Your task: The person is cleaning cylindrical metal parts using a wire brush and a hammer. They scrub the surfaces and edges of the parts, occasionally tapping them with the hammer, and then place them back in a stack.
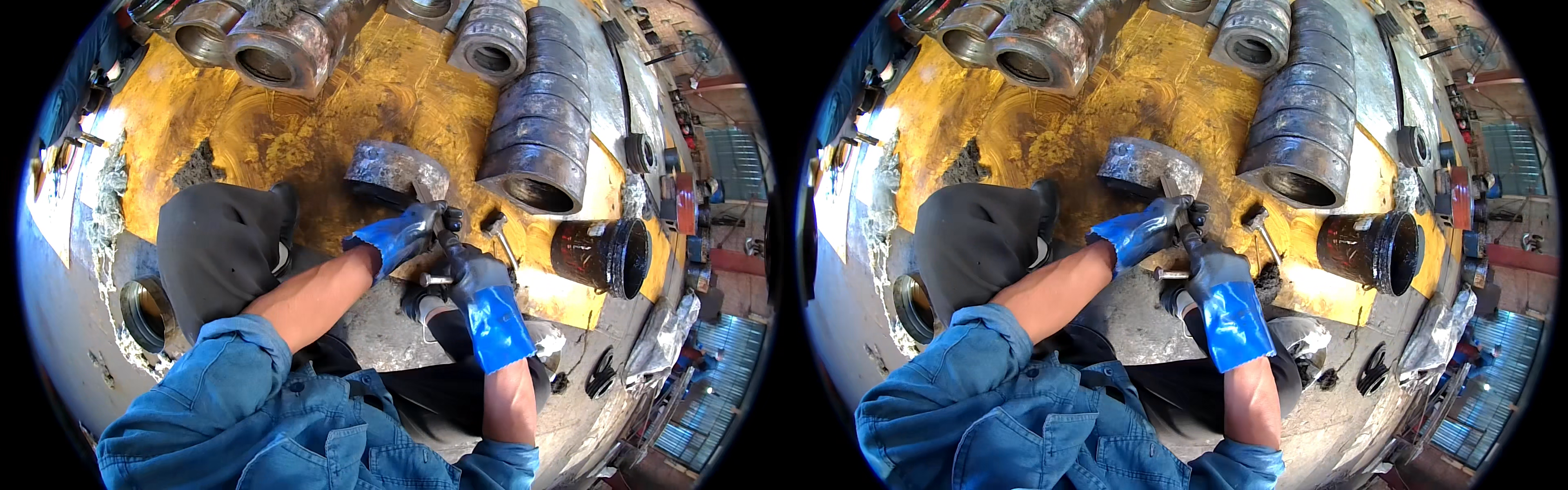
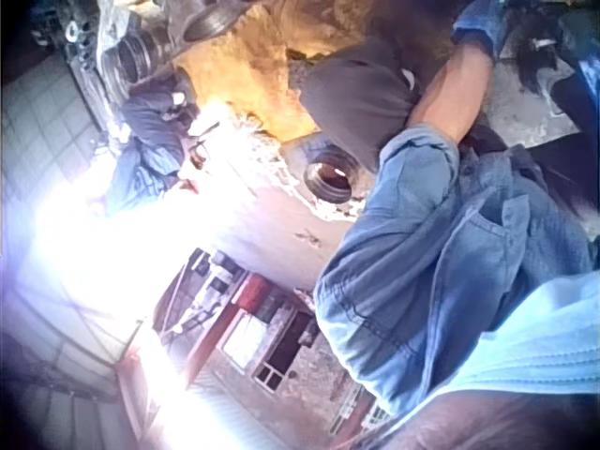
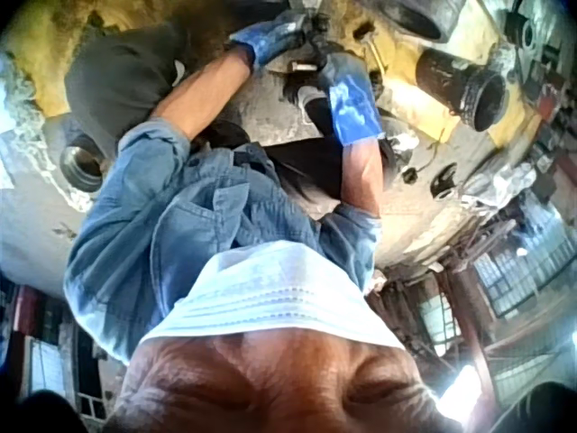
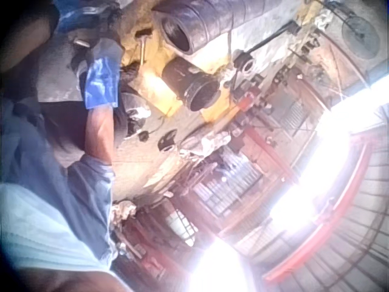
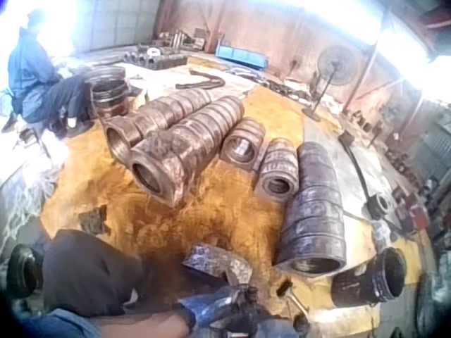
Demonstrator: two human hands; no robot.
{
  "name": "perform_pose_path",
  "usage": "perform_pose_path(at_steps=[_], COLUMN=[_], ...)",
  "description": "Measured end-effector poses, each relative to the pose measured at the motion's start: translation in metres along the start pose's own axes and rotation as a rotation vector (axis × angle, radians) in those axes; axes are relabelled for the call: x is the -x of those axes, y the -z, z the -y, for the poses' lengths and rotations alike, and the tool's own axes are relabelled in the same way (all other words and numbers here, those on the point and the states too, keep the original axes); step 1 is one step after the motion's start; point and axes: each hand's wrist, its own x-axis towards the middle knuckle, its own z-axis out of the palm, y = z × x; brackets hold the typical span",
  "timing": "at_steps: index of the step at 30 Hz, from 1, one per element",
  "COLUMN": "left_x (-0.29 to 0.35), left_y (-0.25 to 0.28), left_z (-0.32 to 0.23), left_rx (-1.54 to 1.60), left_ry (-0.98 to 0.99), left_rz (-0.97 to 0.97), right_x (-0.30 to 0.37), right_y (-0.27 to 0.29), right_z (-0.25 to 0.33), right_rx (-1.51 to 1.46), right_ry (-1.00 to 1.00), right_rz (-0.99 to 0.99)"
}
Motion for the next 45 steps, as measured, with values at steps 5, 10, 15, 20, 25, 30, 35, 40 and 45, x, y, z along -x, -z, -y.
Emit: perform_pose_path(at_steps=[5,10,15,20,25,30,35,40,45], left_x=[-0.004,-0.003,0.010,-0.021,-0.002,-0.009,0.055,0.018,0.043], left_y=[0.004,0.007,-0.001,0.042,-0.002,0.012,-0.003,0.023,0.025], left_z=[0.005,-0.021,-0.032,-0.011,-0.047,-0.020,-0.033,-0.053,-0.027], left_rx=[0.249,0.165,0.096,0.198,0.166,0.258,0.127,0.063,0.108], left_ry=[0.071,0.011,-0.063,-0.087,0.012,-0.099,-0.225,-0.163,-0.210], left_rz=[0.001,0.096,0.126,0.219,0.186,0.126,0.201,0.257,0.257], right_x=[-0.007,-0.016,-0.027,-0.030,-0.046,-0.036,-0.036,-0.034,-0.046], right_y=[-0.016,0.004,0.010,0.028,0.005,0.014,0.035,0.029,0.030], right_z=[0.018,0.022,0.025,0.051,0.016,0.042,0.062,0.067,0.075], right_rx=[0.214,0.154,0.208,0.253,0.131,0.168,0.255,0.270,0.231], right_ry=[-0.061,0.006,-0.037,-0.004,0.093,0.031,-0.010,-0.105,-0.037], right_rz=[0.063,0.062,0.120,0.211,-0.184,-0.023,0.151,0.227,0.187])
